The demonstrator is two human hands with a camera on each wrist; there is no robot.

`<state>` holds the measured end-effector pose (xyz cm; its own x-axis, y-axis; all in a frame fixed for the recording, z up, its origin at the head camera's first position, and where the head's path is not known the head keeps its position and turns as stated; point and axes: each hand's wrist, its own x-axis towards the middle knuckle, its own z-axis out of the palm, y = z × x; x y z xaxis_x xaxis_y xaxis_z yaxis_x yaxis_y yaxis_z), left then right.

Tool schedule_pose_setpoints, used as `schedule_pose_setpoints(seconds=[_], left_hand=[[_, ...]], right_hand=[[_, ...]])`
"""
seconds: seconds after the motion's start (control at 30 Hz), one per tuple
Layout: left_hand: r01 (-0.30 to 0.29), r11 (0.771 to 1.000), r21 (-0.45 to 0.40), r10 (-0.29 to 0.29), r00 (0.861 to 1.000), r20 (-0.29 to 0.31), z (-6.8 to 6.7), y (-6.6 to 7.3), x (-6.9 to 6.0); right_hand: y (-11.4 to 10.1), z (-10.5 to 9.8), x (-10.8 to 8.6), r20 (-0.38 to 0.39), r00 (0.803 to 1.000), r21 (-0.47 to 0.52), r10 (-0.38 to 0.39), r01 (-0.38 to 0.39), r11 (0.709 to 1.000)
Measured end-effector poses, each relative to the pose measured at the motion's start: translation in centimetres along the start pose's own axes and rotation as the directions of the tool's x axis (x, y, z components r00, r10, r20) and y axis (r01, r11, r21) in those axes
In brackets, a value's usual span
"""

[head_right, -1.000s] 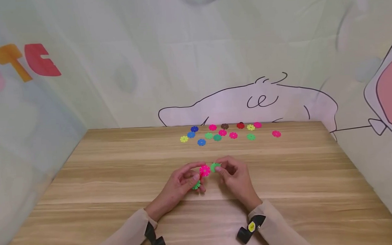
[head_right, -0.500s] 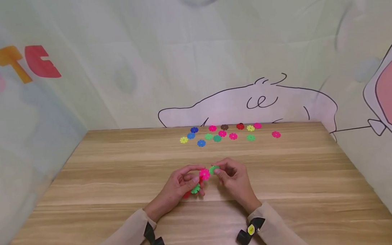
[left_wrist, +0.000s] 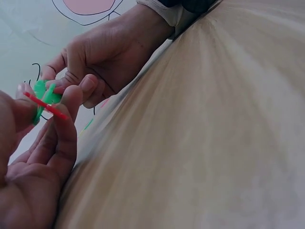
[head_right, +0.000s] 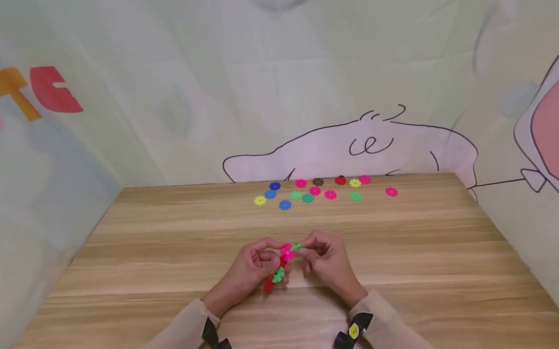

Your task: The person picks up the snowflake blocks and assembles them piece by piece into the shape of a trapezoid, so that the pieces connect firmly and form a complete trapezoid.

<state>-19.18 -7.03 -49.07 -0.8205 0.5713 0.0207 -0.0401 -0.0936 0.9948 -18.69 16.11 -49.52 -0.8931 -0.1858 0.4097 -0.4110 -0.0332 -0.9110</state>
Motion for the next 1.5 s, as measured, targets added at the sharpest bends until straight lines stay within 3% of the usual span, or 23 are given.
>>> schedule_pose_setpoints(seconds=[0.17,0.4,0.5,0.57,0.67,0.77,0.87,0.93,1.07,1.17,1.33,1.5], left_hand=[[-0.006,1.000,0.006,0.006,1.000,-0.014,-0.1,-0.1,0.0],[0.066,0.996,0.053,-0.063,0.996,-0.065,0.2,0.5,0.0],[0.074,0.996,0.048,-0.070,0.995,-0.072,0.2,0.5,0.1],[0.084,0.996,0.041,-0.080,0.994,-0.081,0.2,0.6,0.0],[0.092,0.995,0.034,-0.089,0.993,-0.082,0.1,0.6,0.1],[0.091,0.995,0.031,-0.089,0.993,-0.076,0.1,0.6,0.1],[0.085,0.996,0.028,-0.083,0.994,-0.067,0.1,0.6,0.1],[0.082,0.996,0.026,-0.081,0.995,-0.061,0.1,0.5,0.2],[0.082,0.996,0.025,-0.081,0.995,-0.051,0.2,0.5,0.3],[0.087,0.996,0.027,-0.086,0.995,-0.042,0.3,0.5,0.3],[0.094,0.995,0.026,-0.093,0.995,-0.034,0.4,0.6,0.3],[0.081,0.996,0.047,-0.079,0.996,-0.040,0.3,0.6,0.3]], right_hand=[[0.2,0.2,0.2,0.001,1.000,-0.034,-0.005,0.005,0.999],[0.2,0.2,0.4,0.064,0.998,-0.100,0.004,0.002,0.995],[0.1,-0.3,0.8,0.026,0.998,-0.172,0.057,-0.052,0.984],[0.4,-1.3,1.6,-0.052,0.997,-0.249,0.063,-0.074,0.966],[1.3,-3.7,3.4,-0.236,0.971,-0.431,0.028,-0.130,0.893],[2.3,-6.4,5.2,-0.402,0.916,-0.578,-0.013,-0.242,0.779],[2.9,-8.5,6.3,-0.468,0.884,-0.619,0.022,-0.345,0.706],[3.1,-9.5,6.8,-0.465,0.883,-0.637,0.065,-0.385,0.668],[3.0,-10.8,7.4,-0.407,0.902,-0.698,0.142,-0.408,0.589],[2.8,-11.3,7.6,-0.364,0.915,-0.735,0.172,-0.396,0.551],[2.5,-11.4,7.6,-0.313,0.928,-0.766,0.201,-0.372,0.524],[2.0,-10.5,6.9,-0.226,0.933,-0.790,0.281,-0.344,0.508]])
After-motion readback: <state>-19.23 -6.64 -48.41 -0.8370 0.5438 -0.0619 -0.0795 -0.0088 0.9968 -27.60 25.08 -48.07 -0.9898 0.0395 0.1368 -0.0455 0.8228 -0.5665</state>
